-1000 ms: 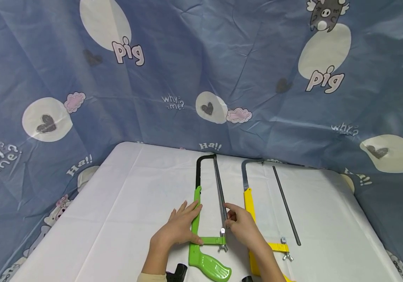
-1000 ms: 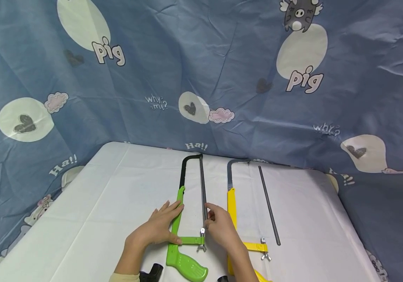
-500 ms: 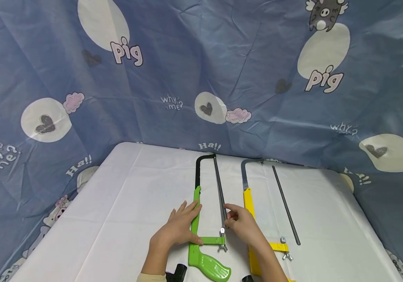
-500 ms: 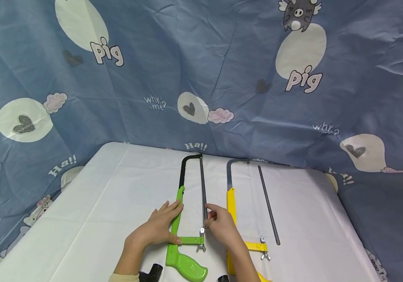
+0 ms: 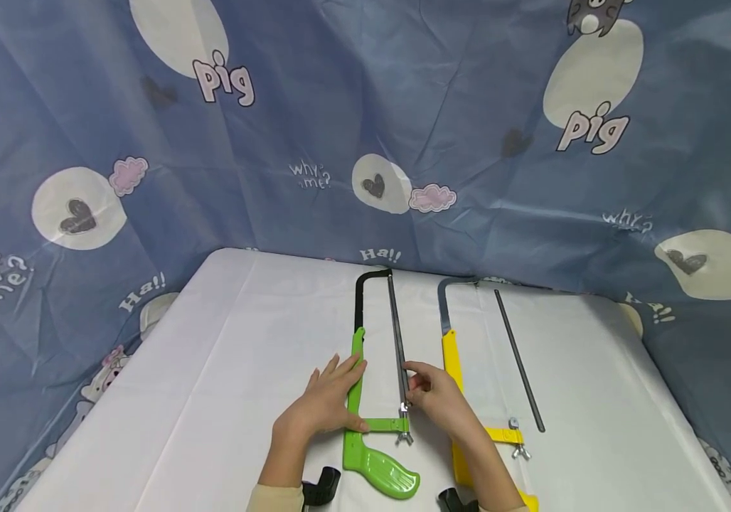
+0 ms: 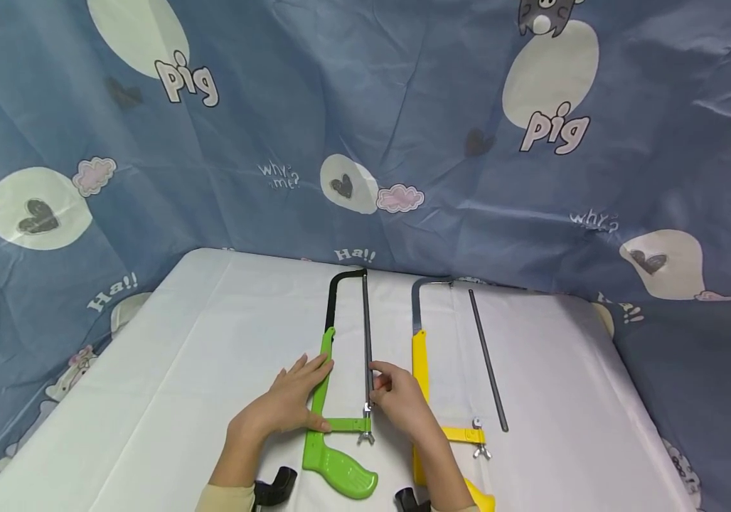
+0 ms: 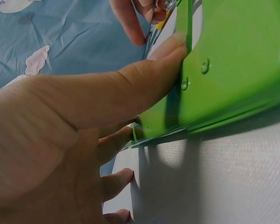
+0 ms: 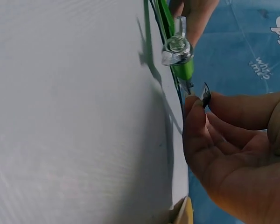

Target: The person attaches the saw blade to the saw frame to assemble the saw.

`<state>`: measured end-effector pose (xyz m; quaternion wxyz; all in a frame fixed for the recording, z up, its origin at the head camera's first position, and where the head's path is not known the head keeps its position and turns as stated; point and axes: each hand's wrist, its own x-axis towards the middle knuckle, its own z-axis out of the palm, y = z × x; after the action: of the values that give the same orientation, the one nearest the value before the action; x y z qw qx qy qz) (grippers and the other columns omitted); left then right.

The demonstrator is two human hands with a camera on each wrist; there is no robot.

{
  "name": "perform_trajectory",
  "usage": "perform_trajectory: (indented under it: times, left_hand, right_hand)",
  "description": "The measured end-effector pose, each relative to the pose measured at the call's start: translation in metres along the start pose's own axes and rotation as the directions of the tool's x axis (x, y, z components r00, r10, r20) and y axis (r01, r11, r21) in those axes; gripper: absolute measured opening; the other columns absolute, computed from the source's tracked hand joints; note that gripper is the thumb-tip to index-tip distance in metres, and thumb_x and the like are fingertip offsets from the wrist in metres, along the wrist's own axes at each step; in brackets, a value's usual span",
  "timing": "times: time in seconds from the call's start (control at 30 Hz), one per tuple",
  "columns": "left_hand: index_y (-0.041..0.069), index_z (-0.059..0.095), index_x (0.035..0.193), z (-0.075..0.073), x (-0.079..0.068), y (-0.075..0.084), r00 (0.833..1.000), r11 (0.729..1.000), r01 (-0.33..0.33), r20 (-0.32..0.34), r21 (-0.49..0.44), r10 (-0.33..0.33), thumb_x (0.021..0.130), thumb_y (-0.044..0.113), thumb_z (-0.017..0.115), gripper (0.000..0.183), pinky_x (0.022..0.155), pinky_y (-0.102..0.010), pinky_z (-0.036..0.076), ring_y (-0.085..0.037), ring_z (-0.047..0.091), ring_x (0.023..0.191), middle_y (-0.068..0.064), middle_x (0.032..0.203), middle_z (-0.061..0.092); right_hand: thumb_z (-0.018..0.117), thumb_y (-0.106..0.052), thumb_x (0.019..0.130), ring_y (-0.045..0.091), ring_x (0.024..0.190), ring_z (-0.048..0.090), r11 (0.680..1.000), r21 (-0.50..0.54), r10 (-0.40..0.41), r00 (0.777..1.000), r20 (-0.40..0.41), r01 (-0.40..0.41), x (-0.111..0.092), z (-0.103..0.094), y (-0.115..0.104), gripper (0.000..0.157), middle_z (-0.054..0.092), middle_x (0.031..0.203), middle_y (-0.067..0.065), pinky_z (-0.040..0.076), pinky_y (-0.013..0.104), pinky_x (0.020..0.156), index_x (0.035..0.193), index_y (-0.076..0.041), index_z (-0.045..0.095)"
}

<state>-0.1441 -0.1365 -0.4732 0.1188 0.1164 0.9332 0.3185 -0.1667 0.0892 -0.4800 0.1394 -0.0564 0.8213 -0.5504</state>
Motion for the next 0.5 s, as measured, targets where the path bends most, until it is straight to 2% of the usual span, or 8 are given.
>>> perform_trajectory:
  times: [0.27,0.5]
  left_hand:
    - [0.011,0.040,0.153,-0.0018,0.0003,0.0022,1.000,1.000,0.004,0.009,-0.003,-0.004,0.064,0.034,0.092,0.105,0.121,-0.068,0.010,-0.040,0.014,0.154,-0.008,0.165,0.028]
    - [0.012,0.039,0.153,-0.0019,0.0015,0.0026,1.000,1.000,0.009,0.017,0.005,-0.010,0.066,0.034,0.092,0.105,0.121,-0.067,0.010,-0.039,0.012,0.155,-0.007,0.165,0.026]
  right_hand:
    - [0.063,0.011,0.083,0.017,0.073,0.053,1.000,-0.012,-0.022,1.000,0.010,0.022,0.0038,0.0010,0.0042,0.050,0.060,0.089,0.015,0.047,0.021,0.059,0.132,0.000,0.059]
    - [0.061,0.011,0.085,0.017,0.070,0.055,1.000,0.015,0.003,1.000,0.022,-0.004,0.0029,0.0033,0.0052,0.046,0.057,0.087,0.012,0.057,0.029,0.062,0.130,0.001,0.060]
